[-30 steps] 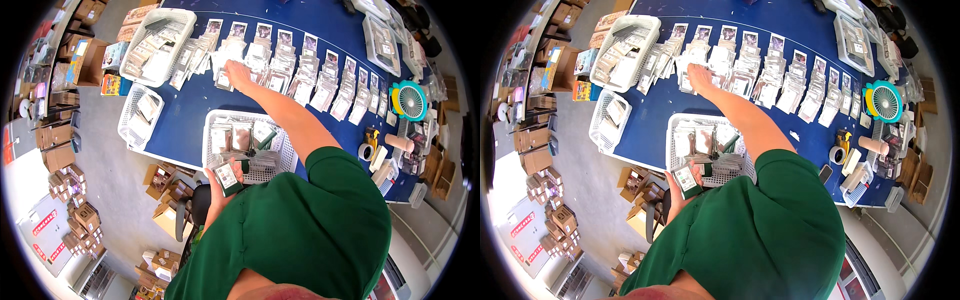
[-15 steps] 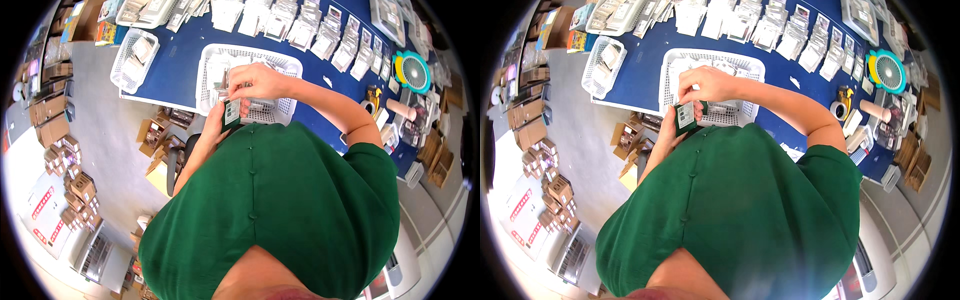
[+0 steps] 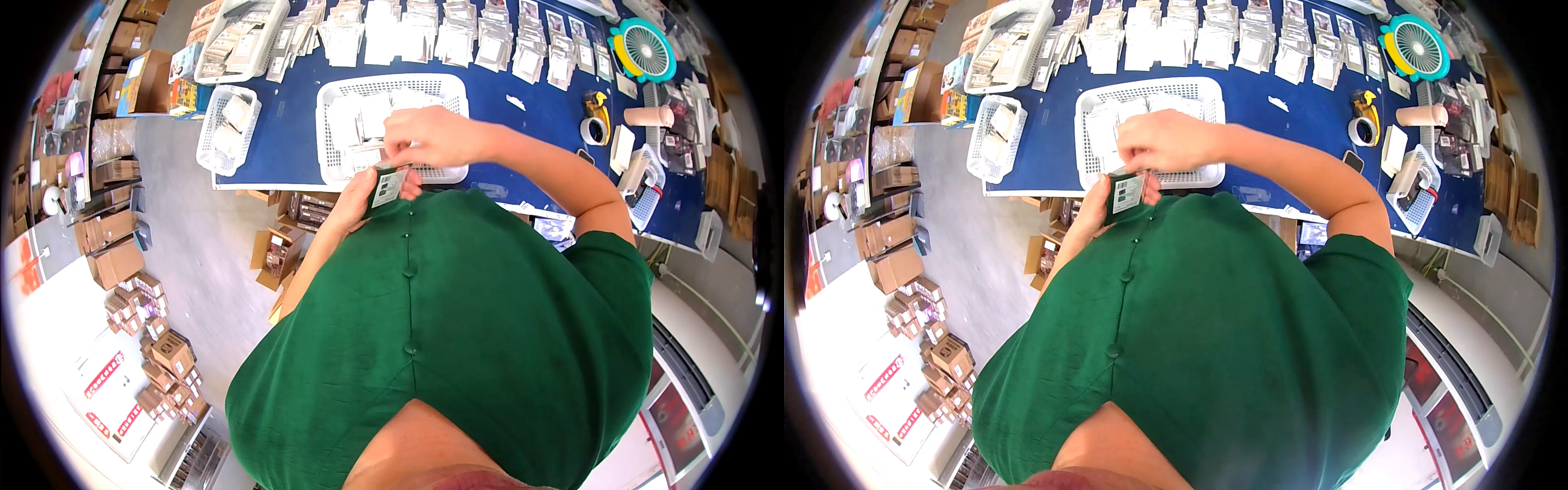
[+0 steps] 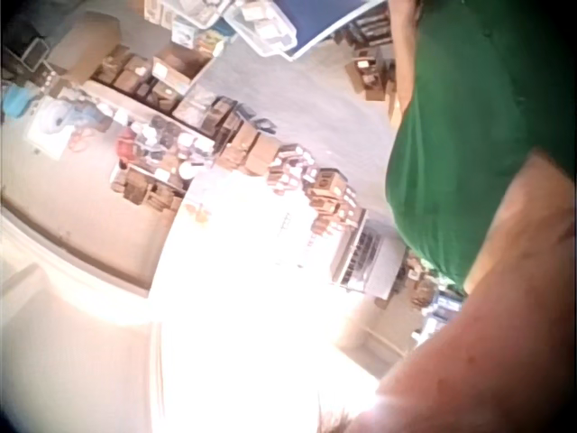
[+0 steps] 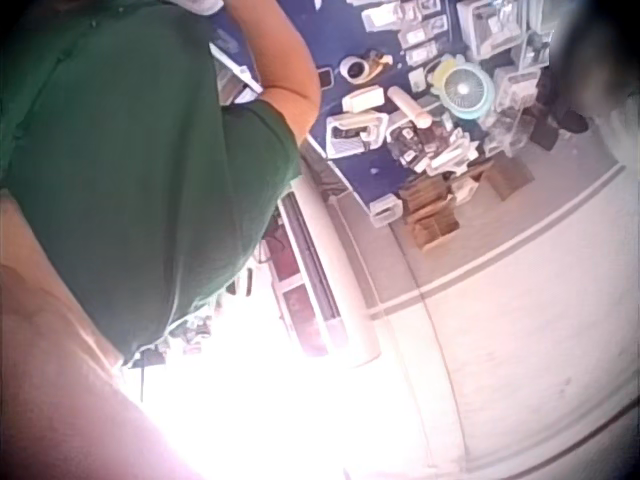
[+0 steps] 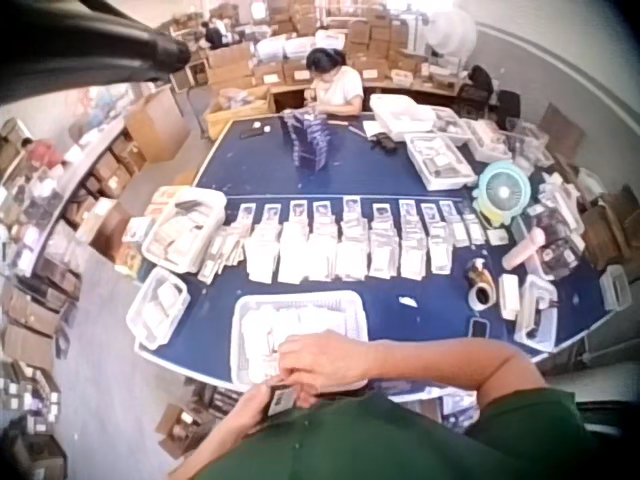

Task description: The person sorts small photos from a table into a small green bag by hand.

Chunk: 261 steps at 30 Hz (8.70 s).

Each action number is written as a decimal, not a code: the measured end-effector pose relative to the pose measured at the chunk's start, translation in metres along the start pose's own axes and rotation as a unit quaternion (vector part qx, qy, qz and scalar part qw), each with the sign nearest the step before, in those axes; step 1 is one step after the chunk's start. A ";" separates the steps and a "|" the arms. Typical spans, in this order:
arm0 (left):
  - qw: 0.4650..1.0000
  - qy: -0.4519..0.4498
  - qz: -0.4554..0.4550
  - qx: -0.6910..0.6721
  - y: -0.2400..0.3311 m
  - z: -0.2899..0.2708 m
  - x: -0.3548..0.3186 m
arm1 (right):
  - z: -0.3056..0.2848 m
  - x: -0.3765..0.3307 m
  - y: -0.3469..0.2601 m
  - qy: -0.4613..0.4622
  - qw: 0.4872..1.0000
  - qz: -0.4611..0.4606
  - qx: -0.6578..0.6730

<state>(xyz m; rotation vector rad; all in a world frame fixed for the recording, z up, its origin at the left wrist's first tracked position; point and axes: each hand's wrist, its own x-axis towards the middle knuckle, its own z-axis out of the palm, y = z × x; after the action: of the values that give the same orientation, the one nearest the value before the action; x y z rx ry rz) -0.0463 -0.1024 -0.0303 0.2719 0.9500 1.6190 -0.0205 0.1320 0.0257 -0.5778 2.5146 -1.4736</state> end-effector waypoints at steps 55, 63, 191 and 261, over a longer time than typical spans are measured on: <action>0.875 0.336 0.118 -0.329 -0.050 -0.059 -0.016 | 0.017 0.245 0.312 0.182 0.955 0.208 -0.111; 0.877 0.305 0.147 -0.341 -0.050 -0.095 -0.058 | 0.026 0.274 0.330 0.241 0.842 0.229 -0.425; 0.603 0.187 0.204 0.749 -0.142 0.012 0.542 | -0.313 -0.072 0.569 0.094 0.863 0.213 -0.448; 0.799 0.216 0.203 0.523 -0.123 0.059 0.224 | -0.100 -0.200 0.372 0.499 0.721 0.355 -0.324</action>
<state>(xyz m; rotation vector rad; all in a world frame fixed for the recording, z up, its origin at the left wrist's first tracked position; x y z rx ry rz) 0.0135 0.1245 -0.1486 0.9380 2.2372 1.3730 0.0381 0.4563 -0.2563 1.4218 3.3039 -0.5608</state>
